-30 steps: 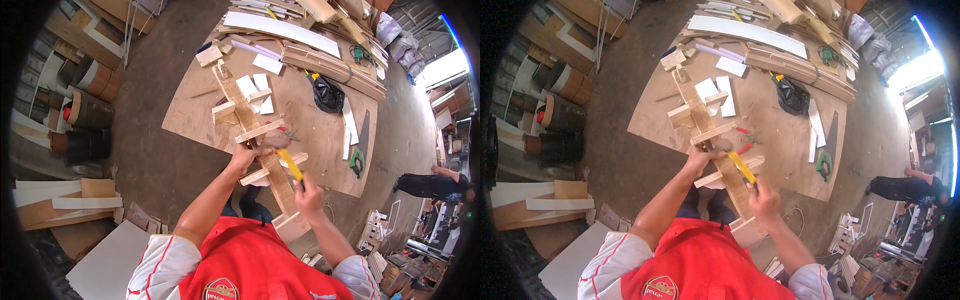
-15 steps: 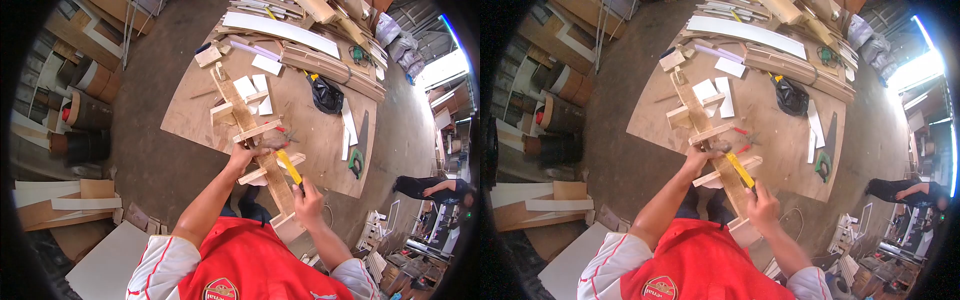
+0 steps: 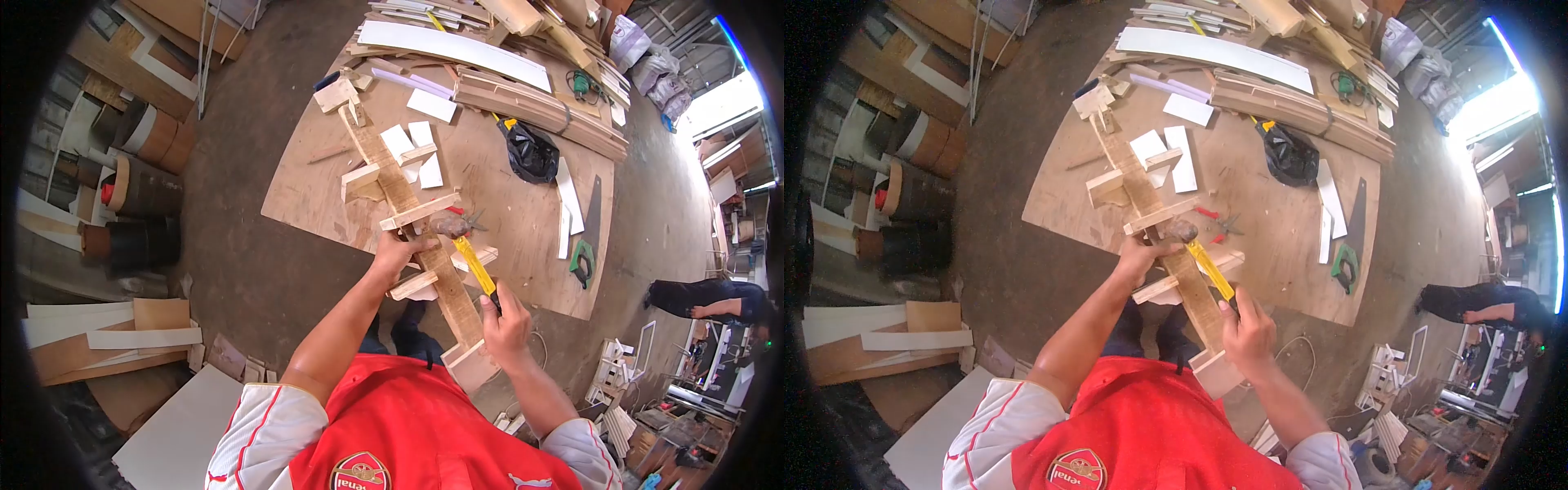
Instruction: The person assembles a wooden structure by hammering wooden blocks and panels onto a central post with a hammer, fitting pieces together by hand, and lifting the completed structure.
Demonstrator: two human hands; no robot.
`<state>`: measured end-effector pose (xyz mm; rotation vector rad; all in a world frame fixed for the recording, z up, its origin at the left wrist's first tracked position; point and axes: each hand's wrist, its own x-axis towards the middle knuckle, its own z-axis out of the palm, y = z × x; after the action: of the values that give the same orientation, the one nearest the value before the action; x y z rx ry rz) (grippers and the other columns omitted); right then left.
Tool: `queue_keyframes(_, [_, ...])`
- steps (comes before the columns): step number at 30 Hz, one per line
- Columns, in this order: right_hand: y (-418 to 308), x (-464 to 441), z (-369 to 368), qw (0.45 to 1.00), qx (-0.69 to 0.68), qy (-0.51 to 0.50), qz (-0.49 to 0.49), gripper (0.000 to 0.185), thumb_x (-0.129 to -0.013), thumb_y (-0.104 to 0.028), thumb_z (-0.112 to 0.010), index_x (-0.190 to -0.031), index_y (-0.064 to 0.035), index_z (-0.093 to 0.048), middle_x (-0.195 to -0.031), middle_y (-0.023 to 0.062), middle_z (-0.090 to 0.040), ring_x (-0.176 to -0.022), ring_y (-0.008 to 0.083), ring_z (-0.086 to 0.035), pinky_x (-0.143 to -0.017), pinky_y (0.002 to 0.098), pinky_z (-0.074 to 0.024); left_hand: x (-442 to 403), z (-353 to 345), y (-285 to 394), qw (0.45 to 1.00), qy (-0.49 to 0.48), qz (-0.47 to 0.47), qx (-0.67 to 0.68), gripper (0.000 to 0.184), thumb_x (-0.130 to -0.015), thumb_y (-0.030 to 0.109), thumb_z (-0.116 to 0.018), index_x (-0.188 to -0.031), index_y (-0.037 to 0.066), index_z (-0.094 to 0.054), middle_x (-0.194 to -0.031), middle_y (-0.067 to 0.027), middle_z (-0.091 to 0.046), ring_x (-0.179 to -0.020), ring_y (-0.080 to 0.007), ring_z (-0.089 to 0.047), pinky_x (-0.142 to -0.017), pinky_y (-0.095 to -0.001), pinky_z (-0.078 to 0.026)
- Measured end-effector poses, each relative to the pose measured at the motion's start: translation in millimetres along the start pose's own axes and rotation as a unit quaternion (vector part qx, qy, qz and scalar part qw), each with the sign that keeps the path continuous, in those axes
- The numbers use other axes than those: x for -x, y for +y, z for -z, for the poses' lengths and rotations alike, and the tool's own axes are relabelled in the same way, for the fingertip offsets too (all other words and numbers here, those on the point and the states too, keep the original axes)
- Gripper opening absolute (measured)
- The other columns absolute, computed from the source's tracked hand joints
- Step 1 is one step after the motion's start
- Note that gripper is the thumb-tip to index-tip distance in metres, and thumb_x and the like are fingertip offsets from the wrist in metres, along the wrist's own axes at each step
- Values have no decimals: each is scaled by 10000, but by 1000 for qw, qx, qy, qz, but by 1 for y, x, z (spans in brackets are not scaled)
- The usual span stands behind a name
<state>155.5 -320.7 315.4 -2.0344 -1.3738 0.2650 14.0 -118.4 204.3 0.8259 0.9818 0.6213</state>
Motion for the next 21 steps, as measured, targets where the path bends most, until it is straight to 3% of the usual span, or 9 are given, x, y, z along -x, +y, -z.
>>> queue_keyframes(4, [27, 9, -9, 999, 10, -4, -47, 383, -973, -212, -706, -1231, 59, -625, -857, 244, -678, -778, 429, -685, -669, 455, -523, -3, 1, 1, 999, 3, 3, -36, 517, -733, -15, -861, -1198, -17, -634, -1090, -106, -706, -953, -222, -707, -775, -366, -600])
queue_keyframes(7, [36, 5, -7, 997, 18, -2, -69, 367, -985, -245, -691, -1223, 28, -635, -817, 224, -668, -761, 414, -683, -660, 456, -512, -6, 3, 6, 995, 11, 11, -101, 481, -739, -13, -852, -1168, -29, -635, -1039, -105, -706, -903, -210, -709, -744, -360, -599])
queue_keyframes(10, [39, 3, -5, 995, 5, -25, -100, 407, -975, -281, -695, -1237, 25, -640, -891, 264, -693, -840, 468, -685, -696, 515, -527, -6, 2, 8, 991, 22, 13, -132, 450, -742, -16, -842, -1142, -36, -637, -998, -107, -708, -852, -204, -712, -701, -352, -599])
queue_keyframes(13, [31, 2, -3, 995, 6, -25, -94, 339, -993, -261, -679, -1209, -2, -643, -815, 218, -659, -750, 408, -675, -662, 464, -504, -8, 2, 5, 990, 23, 8, -138, 440, -745, -16, -839, -1133, -38, -633, -985, -110, -708, -826, -205, -717, -662, -348, -602])
queue_keyframes(16, [29, 5, -3, 990, 25, -61, -125, 410, -986, -291, -675, -1246, 25, -636, -913, 266, -697, -849, 467, -686, -714, 531, -527, -8, -1, 8, 992, 20, 13, -126, 449, -746, -17, -839, -1140, -38, -624, -981, -114, -707, -809, -214, -725, -637, -349, -607])
queue_keyframes(21, [35, 14, -14, 994, 10, -51, -97, 405, -984, -289, -674, -1253, 12, -640, -944, 242, -713, -861, 452, -695, -723, 523, -535, -15, -3, 1, 993, 27, 15, -116, 457, -752, -21, -834, -1152, -40, -613, -984, -128, -708, -792, -228, -734, -613, -348, -610])
